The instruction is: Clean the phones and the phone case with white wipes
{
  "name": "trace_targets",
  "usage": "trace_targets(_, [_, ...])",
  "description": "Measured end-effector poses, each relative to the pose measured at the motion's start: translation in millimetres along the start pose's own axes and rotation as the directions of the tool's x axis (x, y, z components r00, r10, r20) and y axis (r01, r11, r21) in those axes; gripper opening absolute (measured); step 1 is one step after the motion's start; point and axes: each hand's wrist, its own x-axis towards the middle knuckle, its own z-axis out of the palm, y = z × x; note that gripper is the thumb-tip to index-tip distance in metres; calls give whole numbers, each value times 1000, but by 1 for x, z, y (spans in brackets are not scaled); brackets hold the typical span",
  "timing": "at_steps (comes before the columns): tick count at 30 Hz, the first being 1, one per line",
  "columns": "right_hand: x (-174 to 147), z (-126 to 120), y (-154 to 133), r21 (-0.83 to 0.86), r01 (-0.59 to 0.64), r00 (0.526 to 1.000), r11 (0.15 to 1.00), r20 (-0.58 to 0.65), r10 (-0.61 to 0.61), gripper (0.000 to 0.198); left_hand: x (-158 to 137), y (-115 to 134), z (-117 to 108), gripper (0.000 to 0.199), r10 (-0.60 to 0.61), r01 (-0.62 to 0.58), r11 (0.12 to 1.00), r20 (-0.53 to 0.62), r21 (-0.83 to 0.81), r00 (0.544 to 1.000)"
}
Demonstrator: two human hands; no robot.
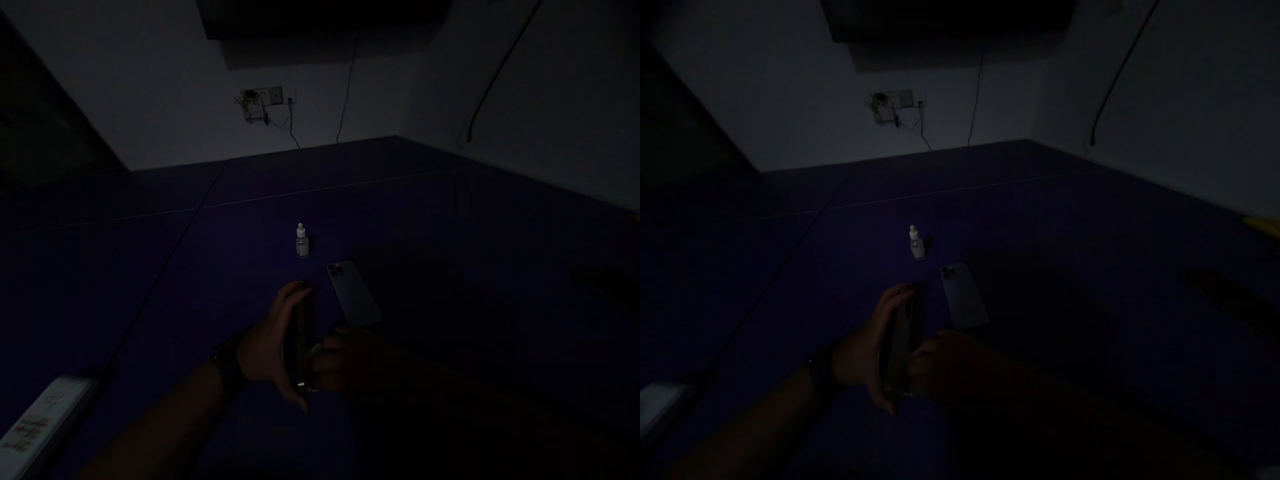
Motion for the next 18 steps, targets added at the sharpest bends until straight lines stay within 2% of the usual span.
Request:
trace_targets(5, [5,-4,-4,44,-25,999,999,-37,26,16,-1,3,-1,146,-30,24,996,-69,-90,997])
trace_targets(8, [8,3,-6,102,-58,987,993,-145,72,8,-2,6,-1,131,-42,36,995,-60,-98,997])
trace_targets(10, [8,6,-7,214,-26,964,976,-254,82,15,-3,6,-1,121,-25,21,997,-52,-81,998])
trace_targets(12, [8,5,-10,340,30,907,940,-404,117,21,-3,5,-1,111,-18,15,999,-66,-44,998])
trace_targets(15, [10,0,-12,439,158,769,884,-616,169,21,-2,1,-3,106,-25,25,1000,-90,-4,996])
trace_targets(16, [11,-1,-13,450,193,732,872,-658,177,19,-2,0,-3,103,-29,30,1000,-100,3,995])
trace_targets(18, [13,-3,-15,487,204,703,849,-677,219,18,-2,1,-4,104,-39,41,999,-137,9,990])
